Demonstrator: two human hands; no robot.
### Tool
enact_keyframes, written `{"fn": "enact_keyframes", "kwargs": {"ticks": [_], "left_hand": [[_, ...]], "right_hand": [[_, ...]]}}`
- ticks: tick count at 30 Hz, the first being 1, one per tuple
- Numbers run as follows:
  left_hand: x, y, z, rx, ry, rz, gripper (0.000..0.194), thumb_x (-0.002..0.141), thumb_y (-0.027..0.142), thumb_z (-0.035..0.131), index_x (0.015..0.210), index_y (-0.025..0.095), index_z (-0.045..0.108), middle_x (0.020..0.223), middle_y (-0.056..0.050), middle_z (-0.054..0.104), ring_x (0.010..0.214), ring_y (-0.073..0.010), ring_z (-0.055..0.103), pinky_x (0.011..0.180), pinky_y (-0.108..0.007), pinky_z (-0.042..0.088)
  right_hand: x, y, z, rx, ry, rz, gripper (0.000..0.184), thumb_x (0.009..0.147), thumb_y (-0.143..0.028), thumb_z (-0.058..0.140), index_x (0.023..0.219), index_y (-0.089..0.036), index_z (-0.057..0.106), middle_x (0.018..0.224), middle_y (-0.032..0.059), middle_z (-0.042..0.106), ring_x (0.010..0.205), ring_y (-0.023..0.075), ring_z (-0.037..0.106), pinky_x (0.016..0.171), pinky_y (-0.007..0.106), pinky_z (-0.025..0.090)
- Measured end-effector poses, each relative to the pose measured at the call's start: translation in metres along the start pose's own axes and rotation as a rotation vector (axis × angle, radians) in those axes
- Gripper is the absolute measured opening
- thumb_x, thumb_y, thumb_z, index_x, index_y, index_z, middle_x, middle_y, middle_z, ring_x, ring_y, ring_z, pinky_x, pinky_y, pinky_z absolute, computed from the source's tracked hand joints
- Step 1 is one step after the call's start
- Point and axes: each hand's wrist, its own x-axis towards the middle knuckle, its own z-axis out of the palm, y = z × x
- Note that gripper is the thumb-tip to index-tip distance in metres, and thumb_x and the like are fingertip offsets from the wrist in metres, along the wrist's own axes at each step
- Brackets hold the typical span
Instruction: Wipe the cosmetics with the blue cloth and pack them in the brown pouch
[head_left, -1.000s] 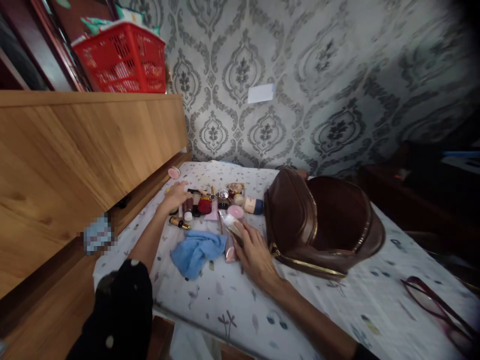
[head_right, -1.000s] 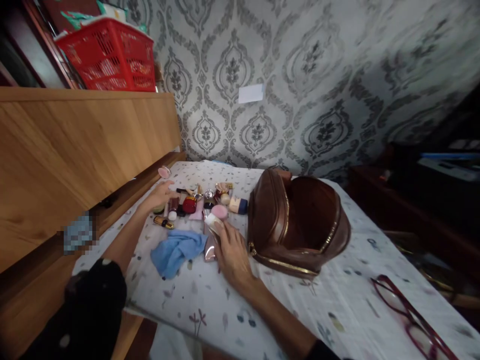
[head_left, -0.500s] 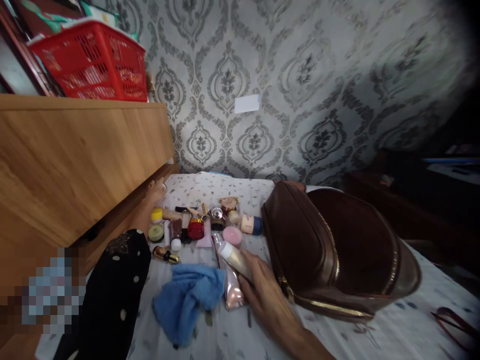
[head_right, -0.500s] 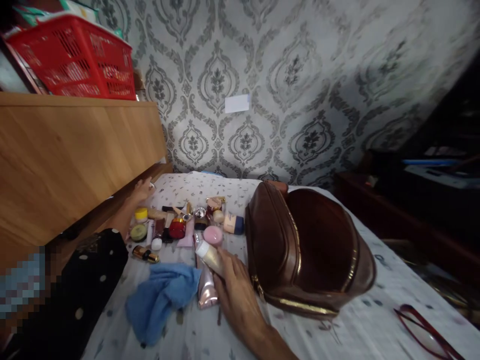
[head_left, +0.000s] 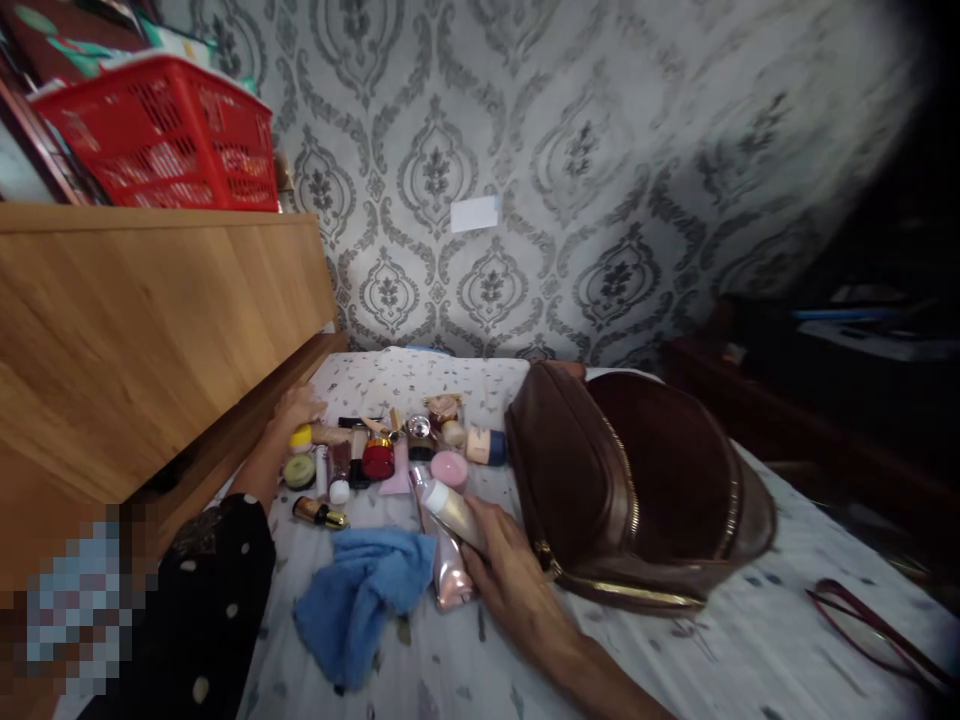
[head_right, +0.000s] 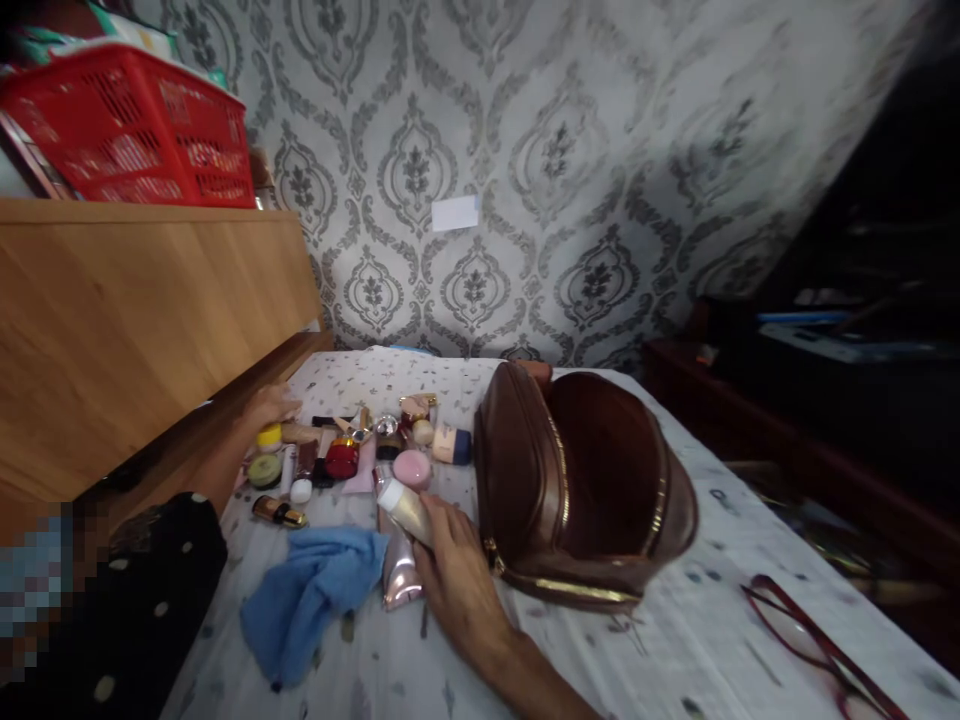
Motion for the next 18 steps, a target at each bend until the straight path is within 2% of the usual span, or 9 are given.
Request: {"fn": "enact_keyframes", "kwargs": {"ticks": [3,7,10,13,18], "left_hand": [[-0.006,0.008,0.0,-0.041,0.019,0.069,0.053,0.079,0.042,0.06,0.123,0.013,0.062,0.125,-0.02,0.066,0.117,-0.0368,0.061,0.092,-0.042,0.049],[-0.018,0.023,-0.004,-0.122,-0.015,0.214,0.05,0.079,0.041,0.062,0.124,0.017,0.062,0.118,-0.011,0.071,0.112,-0.0269,0.064,0.094,-0.033,0.05],[-0.036,0.036,-0.007,-0.171,0.014,0.273,0.047,0.083,0.034,0.058,0.126,0.015,0.06,0.122,-0.011,0.068,0.114,-0.026,0.063,0.1,-0.035,0.048],[-0.063,0.051,-0.011,-0.218,0.089,0.303,0.041,0.089,0.028,0.047,0.126,0.013,0.057,0.128,-0.015,0.063,0.122,-0.0269,0.058,0.107,-0.041,0.044],[-0.136,0.089,-0.018,-0.317,0.123,0.454,0.035,0.096,0.032,0.039,0.123,0.018,0.056,0.127,-0.01,0.062,0.116,-0.0209,0.059,0.1,-0.035,0.049]], "right_hand": [[0.0,0.001,0.002,0.03,0.013,0.03,0.051,0.092,-0.015,0.047,0.142,-0.025,0.043,0.129,0.0119,0.06,0.118,0.0282,0.059,0.101,0.05,0.051],[0.001,0.0,0.002,0.043,0.03,0.063,0.053,0.091,-0.016,0.048,0.143,-0.025,0.044,0.122,0.0113,0.062,0.114,0.0286,0.059,0.098,0.049,0.052],[0.001,-0.001,0.001,0.039,0.017,0.078,0.053,0.091,-0.019,0.051,0.143,-0.024,0.044,0.12,0.0114,0.062,0.114,0.0292,0.059,0.099,0.049,0.052],[0.001,-0.001,0.0,0.051,0.011,0.092,0.054,0.091,-0.021,0.051,0.144,-0.022,0.044,0.123,0.013,0.06,0.117,0.0302,0.057,0.103,0.052,0.048],[0.002,0.001,-0.001,0.134,0.03,0.117,0.055,0.092,-0.027,0.049,0.146,-0.019,0.039,0.132,0.0157,0.057,0.126,0.0305,0.054,0.11,0.052,0.043]]}}
